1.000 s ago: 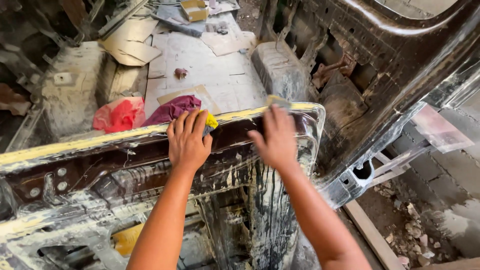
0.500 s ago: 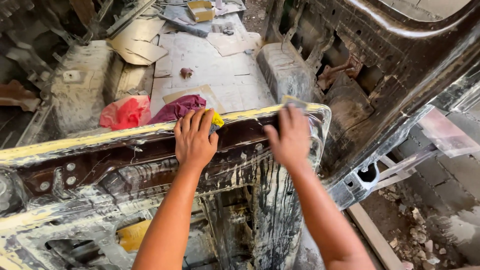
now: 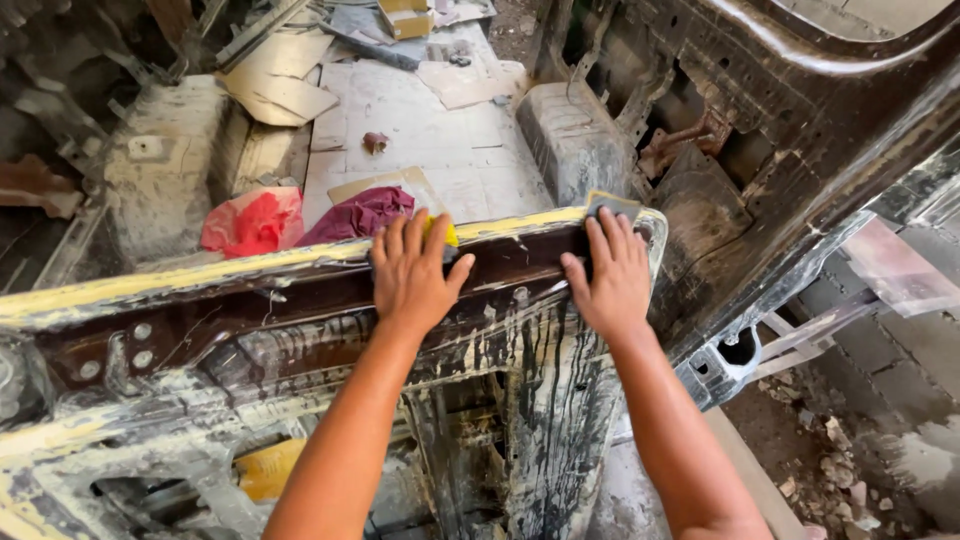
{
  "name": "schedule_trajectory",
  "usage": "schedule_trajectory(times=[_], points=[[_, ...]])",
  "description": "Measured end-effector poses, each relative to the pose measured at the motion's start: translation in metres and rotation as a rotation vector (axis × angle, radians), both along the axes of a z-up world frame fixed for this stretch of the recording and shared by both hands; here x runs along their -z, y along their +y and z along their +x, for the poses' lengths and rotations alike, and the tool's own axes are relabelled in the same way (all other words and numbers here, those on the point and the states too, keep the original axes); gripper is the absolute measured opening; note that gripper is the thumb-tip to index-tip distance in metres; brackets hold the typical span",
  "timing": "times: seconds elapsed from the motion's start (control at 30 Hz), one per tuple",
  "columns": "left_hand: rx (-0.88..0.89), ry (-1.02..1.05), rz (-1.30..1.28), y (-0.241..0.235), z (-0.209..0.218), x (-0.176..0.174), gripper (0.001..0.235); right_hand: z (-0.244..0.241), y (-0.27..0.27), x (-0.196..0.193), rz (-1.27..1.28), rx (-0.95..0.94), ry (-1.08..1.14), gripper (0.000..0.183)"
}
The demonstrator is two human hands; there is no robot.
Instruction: The person sands the edge of a car door frame using a sanding block and a yellow sponge. They work along the top edge of the door, removing old paint or filler. Finally, they rinse the sponge in a bucket of water.
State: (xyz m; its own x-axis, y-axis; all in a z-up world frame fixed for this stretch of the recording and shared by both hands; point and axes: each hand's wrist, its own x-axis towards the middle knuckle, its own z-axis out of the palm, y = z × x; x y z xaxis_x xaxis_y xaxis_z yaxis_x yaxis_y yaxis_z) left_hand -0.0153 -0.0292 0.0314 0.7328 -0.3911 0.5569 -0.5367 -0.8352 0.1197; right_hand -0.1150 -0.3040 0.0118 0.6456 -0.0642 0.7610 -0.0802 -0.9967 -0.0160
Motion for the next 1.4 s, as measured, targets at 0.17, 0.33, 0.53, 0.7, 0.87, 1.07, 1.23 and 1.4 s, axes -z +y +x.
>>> schedule_trajectory(times=[0.17, 0.33, 0.53, 0.7, 0.87, 1.07, 1.23, 1.4], points=[[0.242, 0.077, 0.021, -0.083, 0.002, -0.011, 0.060, -0.007, 0.011, 0.005, 0.092, -0.076, -0.094, 0.054], [0.431, -0.053, 0.052, -0.182, 0.006, -0.005, 0.055, -0.003, 0.000, 0.018, 0.136, -0.073, -0.152, 0.049], [0.531, -0.015, 0.111, -0.136, 0.013, -0.008, 0.054, -0.006, 0.001, 0.017, 0.274, -0.056, -0.167, 0.045], [0.209, 0.152, 0.193, -0.007, 0.004, -0.011, 0.052, 0.002, 0.016, 0.009, 0.173, 0.024, -0.067, 0.051], [-0.081, -0.030, 0.020, 0.113, 0.010, 0.025, 0.053, 0.028, 0.085, 0.009, 0.148, -0.088, 0.043, 0.068], [-0.171, -0.171, -0.240, 0.160, 0.007, 0.027, 0.055, 0.051, 0.220, -0.003, 0.007, -0.381, 0.276, 0.085], [-0.142, -0.175, -0.228, 0.186, 0.009, 0.035, 0.054, 0.019, 0.193, -0.052, 0.015, -0.264, 0.617, 0.094], [-0.230, -0.238, -0.267, 0.185, 0.010, 0.040, 0.056, 0.031, 0.122, 0.000, 0.027, 0.060, 0.426, 0.090]])
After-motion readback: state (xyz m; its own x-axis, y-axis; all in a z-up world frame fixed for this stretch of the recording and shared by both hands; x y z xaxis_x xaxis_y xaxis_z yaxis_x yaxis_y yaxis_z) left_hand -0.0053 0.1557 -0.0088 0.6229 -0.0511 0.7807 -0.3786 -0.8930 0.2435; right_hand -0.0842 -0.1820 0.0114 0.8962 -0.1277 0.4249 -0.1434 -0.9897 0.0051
